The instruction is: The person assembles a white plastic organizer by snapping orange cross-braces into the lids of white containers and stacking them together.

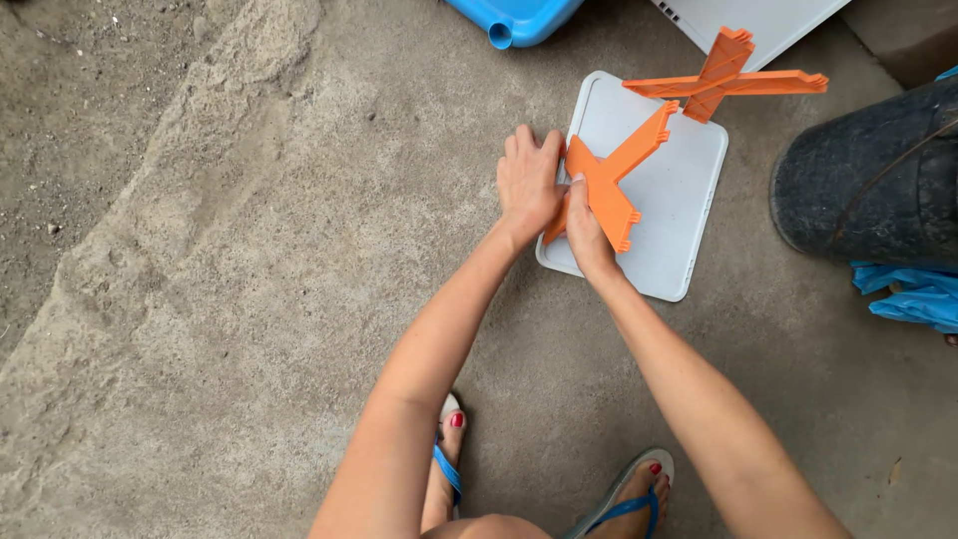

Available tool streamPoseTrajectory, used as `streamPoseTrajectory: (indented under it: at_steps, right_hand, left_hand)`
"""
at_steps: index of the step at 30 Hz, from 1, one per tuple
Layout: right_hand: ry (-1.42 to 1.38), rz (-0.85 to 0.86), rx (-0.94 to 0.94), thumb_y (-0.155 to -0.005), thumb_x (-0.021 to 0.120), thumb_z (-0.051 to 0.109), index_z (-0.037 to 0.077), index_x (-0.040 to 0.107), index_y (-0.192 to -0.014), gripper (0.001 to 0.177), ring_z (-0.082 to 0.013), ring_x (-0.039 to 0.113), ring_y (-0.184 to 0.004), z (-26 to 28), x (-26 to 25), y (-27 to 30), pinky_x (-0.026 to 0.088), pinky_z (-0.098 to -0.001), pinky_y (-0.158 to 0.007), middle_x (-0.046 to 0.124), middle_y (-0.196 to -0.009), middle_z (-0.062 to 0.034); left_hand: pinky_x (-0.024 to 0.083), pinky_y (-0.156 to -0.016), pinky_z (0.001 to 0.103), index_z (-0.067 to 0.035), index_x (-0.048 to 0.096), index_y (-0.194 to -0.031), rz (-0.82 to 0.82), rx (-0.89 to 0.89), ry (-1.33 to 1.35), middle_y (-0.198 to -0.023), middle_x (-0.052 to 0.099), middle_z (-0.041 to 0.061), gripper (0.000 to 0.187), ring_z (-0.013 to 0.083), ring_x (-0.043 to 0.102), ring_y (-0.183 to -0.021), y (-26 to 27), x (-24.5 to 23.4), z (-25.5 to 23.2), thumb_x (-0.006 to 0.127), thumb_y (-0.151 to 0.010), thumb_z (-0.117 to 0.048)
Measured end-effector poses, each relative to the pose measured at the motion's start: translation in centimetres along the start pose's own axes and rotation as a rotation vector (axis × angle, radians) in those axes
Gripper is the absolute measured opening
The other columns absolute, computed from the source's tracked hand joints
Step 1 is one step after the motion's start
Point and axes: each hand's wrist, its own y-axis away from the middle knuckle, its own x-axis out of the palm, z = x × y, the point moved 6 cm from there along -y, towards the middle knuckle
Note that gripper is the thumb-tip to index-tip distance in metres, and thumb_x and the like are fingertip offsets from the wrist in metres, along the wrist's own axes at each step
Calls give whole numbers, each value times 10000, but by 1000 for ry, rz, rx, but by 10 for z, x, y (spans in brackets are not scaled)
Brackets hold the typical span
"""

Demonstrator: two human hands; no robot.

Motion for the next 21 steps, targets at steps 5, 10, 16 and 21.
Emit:
streamPoseTrajectory:
  at_steps: [5,10,16,21]
  right_hand:
    - [-95,-3,242,-890,390,199,3,484,-970,231,-70,488,-500,11,-5,6,417,-210,-391,496,-674,-17]
    - [92,-124,-77,-923,415,163,19,474,-1038,193,-113,503,-557,28,-23,11,441,-243,-462,515,-730,-37]
    - [-233,-80,-43,-948,432,157,22,468,-894,150,-133,527,-558,53,-65,-3,443,-251,-500,530,-686,-59]
    - [-345,161,11,-883,496,135,28,514,-918,114,-116,547,-618,84,-81,-3,450,-226,-572,561,-682,-71]
  left_hand:
    - [363,-669,346,-157,501,-876,39,-115,-28,-914,404,79,379,250,414,-881,-6,2,0,705,-556,-150]
    - [365,-678,355,-159,497,-883,68,-109,-23,-928,410,81,457,254,412,-897,-5,1,-3,730,-490,-146]
    - [392,-712,390,-156,494,-972,86,-84,-121,-986,423,103,581,288,409,-957,4,7,2,778,-468,-216]
    - [390,-744,382,-152,521,-965,106,-20,-20,-987,441,101,481,284,422,-953,1,6,6,741,-544,-228]
